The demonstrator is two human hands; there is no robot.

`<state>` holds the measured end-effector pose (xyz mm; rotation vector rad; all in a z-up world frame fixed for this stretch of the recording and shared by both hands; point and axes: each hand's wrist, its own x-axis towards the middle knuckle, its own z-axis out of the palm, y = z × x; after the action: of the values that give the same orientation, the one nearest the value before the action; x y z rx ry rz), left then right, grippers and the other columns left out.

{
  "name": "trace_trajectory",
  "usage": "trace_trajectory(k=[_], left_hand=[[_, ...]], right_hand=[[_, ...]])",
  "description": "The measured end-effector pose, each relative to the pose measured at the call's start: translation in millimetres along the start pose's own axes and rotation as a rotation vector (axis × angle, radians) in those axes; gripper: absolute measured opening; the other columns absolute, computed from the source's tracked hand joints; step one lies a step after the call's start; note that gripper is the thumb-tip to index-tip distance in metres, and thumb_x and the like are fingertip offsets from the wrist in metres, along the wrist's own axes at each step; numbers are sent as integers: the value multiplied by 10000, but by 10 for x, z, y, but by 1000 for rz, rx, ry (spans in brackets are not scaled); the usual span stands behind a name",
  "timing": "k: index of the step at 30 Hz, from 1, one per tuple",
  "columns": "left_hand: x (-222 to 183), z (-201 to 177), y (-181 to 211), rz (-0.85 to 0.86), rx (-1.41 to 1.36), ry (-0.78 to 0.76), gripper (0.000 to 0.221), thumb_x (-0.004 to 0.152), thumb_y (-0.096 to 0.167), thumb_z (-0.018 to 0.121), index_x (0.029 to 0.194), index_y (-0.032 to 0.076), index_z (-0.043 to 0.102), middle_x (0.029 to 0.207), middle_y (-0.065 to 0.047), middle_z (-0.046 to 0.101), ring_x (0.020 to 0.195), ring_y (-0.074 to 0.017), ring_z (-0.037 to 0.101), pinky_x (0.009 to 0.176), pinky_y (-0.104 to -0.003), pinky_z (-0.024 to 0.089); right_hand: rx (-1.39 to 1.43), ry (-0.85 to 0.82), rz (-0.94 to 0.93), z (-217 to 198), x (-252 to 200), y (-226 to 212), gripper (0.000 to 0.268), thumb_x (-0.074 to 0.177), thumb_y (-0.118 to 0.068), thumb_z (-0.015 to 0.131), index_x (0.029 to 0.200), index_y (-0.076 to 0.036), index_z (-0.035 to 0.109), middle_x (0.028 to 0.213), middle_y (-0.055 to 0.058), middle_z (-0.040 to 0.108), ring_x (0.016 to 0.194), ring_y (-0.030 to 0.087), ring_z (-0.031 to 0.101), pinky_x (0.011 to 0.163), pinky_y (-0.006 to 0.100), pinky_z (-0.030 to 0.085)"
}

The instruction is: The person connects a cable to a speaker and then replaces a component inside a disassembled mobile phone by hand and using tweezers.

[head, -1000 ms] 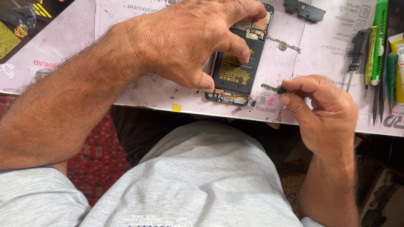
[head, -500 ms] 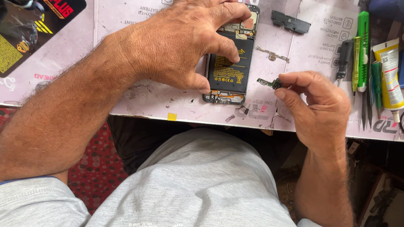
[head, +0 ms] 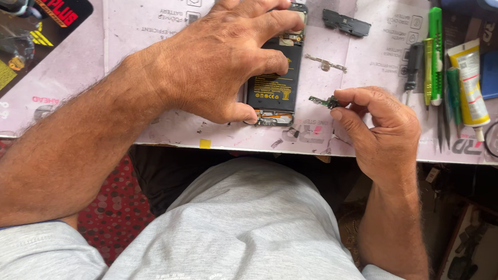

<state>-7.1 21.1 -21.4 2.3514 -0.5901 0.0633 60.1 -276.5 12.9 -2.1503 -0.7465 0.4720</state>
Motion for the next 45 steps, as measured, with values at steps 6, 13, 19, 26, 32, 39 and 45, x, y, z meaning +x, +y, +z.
trace_trajectory(k=[6, 13, 19, 26, 32, 39, 45], left_hand=[[19, -73, 45, 1, 9, -19, 597, 586, 364, 925, 1086, 83, 759, 1456, -174, 519, 1449, -356, 338, 1213, -640, 154], [39, -47, 50, -29, 41, -41, 603, 568, 370, 916, 1087, 101, 766, 1453, -173, 512, 1432, -356, 335, 1196, -645, 150], [21, -39, 14, -42, 5, -50, 591, 575, 348, 926, 1091, 107, 768, 1462, -156, 518, 1445, -340, 331, 1201, -639, 153], [33, 51, -39, -58, -15, -2, 619, 537, 383, 962, 1074, 135, 780, 1450, -150, 543, 1441, -347, 327, 1200, -635, 154], [108, -30, -71, -7, 55, -45, 520, 574, 328, 955, 1035, 155, 789, 1412, -135, 572, 1419, -346, 374, 1186, -631, 187], [206, -55, -17, -45, 87, -64, 583, 520, 363, 973, 1035, 162, 788, 1387, -136, 579, 1359, -328, 425, 1140, -552, 268], [210, -84, -35, -27, 67, -51, 604, 512, 372, 978, 1045, 159, 790, 1371, -140, 587, 1347, -333, 428, 1132, -555, 288]], right_hand=[[452, 1, 197, 44, -65, 119, 269, 901, 88, 768, 1147, 7, 697, 1030, 46, 711, 931, 94, 670, 832, 232, 579], [603, -57, 227, 71, -30, 97, 246, 909, 88, 750, 1142, 24, 705, 1030, 72, 728, 953, 105, 677, 869, 243, 579], [634, -93, 291, 78, -22, 39, 228, 913, 75, 746, 1137, 46, 716, 1040, 80, 733, 960, 105, 680, 867, 242, 582], [596, -96, 290, 88, 48, 16, 262, 914, 58, 750, 1174, 47, 715, 1036, 73, 735, 933, 93, 675, 842, 218, 574], [488, -149, 219, 101, 65, -49, 281, 886, 52, 781, 1161, 20, 730, 989, 55, 724, 858, 84, 652, 751, 207, 558], [46, -221, 15, 222, 74, -291, 253, 843, -14, 824, 1085, -44, 755, 892, 37, 739, 710, 85, 627, 653, 234, 531], [19, -204, 24, 213, 85, -361, 231, 843, -27, 824, 1062, -50, 755, 877, 35, 733, 705, 85, 631, 648, 234, 527]])
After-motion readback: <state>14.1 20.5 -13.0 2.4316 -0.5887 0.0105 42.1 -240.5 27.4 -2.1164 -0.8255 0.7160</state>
